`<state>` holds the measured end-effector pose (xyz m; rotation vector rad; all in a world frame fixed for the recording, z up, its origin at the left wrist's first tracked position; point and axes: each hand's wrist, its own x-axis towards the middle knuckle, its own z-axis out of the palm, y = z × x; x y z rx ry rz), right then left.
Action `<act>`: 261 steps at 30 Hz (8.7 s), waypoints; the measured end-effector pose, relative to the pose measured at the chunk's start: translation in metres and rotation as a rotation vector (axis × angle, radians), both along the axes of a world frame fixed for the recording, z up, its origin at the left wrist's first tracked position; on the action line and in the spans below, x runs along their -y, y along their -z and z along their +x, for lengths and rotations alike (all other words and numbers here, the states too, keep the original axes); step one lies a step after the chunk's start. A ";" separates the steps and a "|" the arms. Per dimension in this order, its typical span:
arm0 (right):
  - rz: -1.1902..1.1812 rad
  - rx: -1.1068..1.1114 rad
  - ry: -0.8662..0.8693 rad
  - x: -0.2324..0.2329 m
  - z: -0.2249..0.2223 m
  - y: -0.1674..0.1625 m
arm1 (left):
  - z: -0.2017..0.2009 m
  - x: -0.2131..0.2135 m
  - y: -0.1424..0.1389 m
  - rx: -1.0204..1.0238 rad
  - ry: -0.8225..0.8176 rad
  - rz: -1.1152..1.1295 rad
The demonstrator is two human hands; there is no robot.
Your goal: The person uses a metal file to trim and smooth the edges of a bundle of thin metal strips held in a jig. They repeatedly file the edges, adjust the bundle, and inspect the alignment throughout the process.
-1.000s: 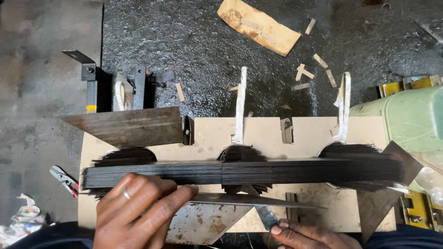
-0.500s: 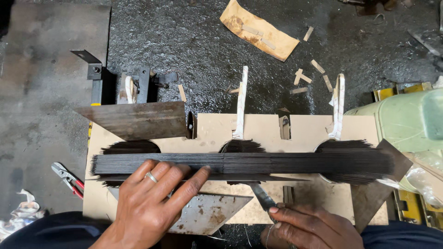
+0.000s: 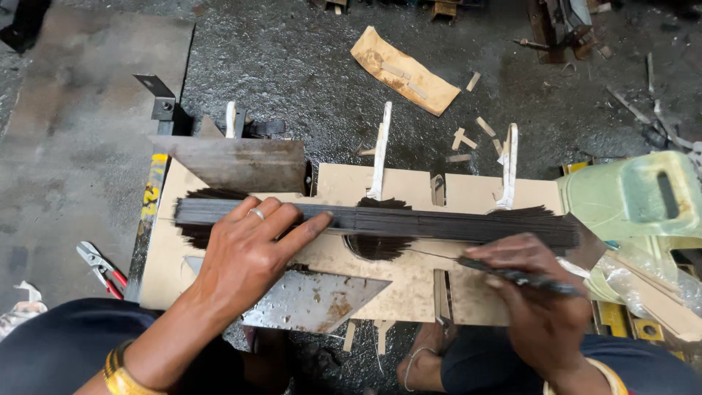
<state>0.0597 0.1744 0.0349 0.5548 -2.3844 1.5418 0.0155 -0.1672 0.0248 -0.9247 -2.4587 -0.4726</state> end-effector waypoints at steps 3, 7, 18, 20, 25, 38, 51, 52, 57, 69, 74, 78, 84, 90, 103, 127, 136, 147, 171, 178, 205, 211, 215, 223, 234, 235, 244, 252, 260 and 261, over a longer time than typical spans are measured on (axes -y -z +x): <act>-0.341 -0.125 -0.022 0.001 0.015 -0.018 | 0.004 0.004 0.002 -0.038 -0.010 0.006; 0.013 -0.216 0.099 0.021 0.017 -0.026 | 0.011 0.009 0.000 -0.060 -0.025 -0.016; 0.525 -0.355 0.100 0.074 -0.001 -0.002 | 0.024 0.043 0.001 -0.103 -0.064 -0.013; 0.523 -0.374 0.125 0.073 -0.001 0.005 | 0.023 0.059 -0.002 -0.063 -0.102 0.005; 0.489 -0.370 0.129 0.068 -0.001 0.025 | 0.029 0.128 -0.015 0.082 -0.173 0.190; 0.495 -0.362 0.103 0.078 -0.005 0.039 | 0.032 0.154 -0.014 0.171 -0.210 0.209; 0.475 -0.345 0.074 0.093 -0.007 0.039 | 0.030 0.156 -0.007 0.226 -0.242 0.199; 0.477 -0.348 0.074 0.095 -0.006 0.036 | 0.030 0.156 -0.007 0.218 -0.226 0.205; 0.365 -0.261 0.054 0.126 0.011 0.008 | 0.030 0.161 -0.009 0.235 -0.197 0.230; -0.011 -0.025 -0.181 0.206 0.008 -0.027 | 0.023 0.174 -0.002 0.159 -0.126 0.151; -0.167 -0.006 -0.158 0.224 0.001 0.009 | 0.023 0.175 0.002 0.161 -0.150 0.155; -0.169 -0.066 -0.172 0.226 0.001 0.023 | 0.024 0.176 0.002 0.152 -0.166 0.140; -0.286 -0.035 -0.205 0.225 -0.009 0.030 | 0.024 0.175 -0.001 0.141 -0.166 0.133; -0.281 -0.037 -0.235 0.223 -0.018 0.030 | 0.023 0.173 0.001 0.142 -0.169 0.134; 0.077 -0.300 -0.373 0.238 -0.023 0.012 | 0.022 0.170 -0.003 0.159 -0.168 0.109; 0.067 -0.215 -0.169 0.236 0.014 0.030 | 0.022 0.176 0.002 0.088 -0.197 0.076; 0.143 -0.253 -0.131 0.246 0.015 0.019 | 0.023 0.182 0.011 0.015 -0.221 0.070; -0.085 -0.345 -0.197 0.195 0.037 0.008 | 0.032 0.181 0.001 0.034 -0.231 0.106; 0.630 -0.512 0.129 0.066 0.029 0.039 | 0.038 0.049 0.054 0.035 -0.570 1.581; 0.532 -0.460 0.094 0.094 -0.001 0.029 | 0.031 0.050 0.068 0.005 -0.535 1.654; 0.607 -0.431 0.154 0.084 -0.012 0.058 | 0.030 0.043 0.104 0.018 -0.496 1.701; 0.611 -0.452 0.154 0.083 -0.013 0.059 | 0.029 0.042 0.101 0.014 -0.478 1.683; 0.622 -0.458 0.154 0.082 -0.013 0.059 | 0.029 0.041 0.102 0.009 -0.462 1.672; 0.603 -0.462 0.149 0.081 -0.014 0.058 | 0.030 0.039 0.109 0.009 -0.499 1.635; 0.630 -0.562 0.207 0.086 -0.010 0.065 | 0.027 0.036 0.124 -0.023 -0.441 1.652; 0.630 -0.576 0.206 0.087 -0.010 0.065 | 0.027 0.036 0.125 -0.028 -0.445 1.626; 0.530 -0.518 0.225 0.082 -0.005 0.081 | 0.027 0.035 0.128 -0.018 -0.554 1.539; 0.538 -0.520 0.269 0.089 -0.004 0.086 | 0.019 0.027 0.102 -0.049 -0.627 1.667; 0.572 -0.445 0.352 0.077 -0.008 0.104 | 0.018 0.032 0.104 -0.019 -0.664 1.712; 0.567 -0.444 0.353 0.076 -0.010 0.106 | 0.017 0.032 0.105 -0.030 -0.668 1.707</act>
